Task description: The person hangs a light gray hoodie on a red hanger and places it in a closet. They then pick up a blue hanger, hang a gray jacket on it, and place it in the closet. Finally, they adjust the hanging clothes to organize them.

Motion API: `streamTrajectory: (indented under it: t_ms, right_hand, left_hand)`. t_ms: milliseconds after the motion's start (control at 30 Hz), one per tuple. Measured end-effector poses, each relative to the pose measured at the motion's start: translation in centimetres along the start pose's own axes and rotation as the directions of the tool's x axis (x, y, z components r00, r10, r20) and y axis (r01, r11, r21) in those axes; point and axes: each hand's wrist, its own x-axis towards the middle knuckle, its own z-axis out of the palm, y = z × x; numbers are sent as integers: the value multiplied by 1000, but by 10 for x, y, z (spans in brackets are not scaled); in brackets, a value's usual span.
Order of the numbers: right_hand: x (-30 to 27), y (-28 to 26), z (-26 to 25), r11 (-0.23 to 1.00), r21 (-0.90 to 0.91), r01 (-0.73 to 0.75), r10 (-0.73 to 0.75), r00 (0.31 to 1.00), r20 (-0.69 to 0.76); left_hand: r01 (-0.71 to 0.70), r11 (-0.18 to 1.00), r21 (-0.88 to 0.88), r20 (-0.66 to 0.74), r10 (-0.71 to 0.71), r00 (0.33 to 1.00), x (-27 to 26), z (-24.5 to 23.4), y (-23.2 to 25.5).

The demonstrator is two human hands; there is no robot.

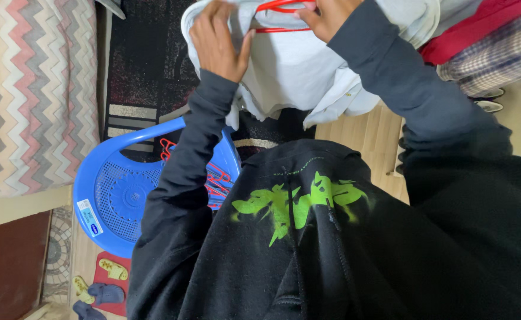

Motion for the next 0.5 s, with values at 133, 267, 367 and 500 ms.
streamTrajectory:
  t_ms: [133,267,367,500]
  right_hand:
    - [-4,-1,-5,1000,20,5,-6,1000,15]
    - [-3,-19,-20,959,-237,154,-160,987,-5]
    - [-8,-34,-31,907,-380,184,-212,977,-33]
    - [-8,-35,-26,835,-522,174,-206,979,-3]
  left_hand:
    - [-35,986,164,-27,40,999,-10,3,0]
    - [-59,996,67,5,59,998,0,3,-14]
    - [4,998,-68,-85,-9,996,13,-4,-8]
    - [-12,976,-218,-140,-19,990,32,-22,12]
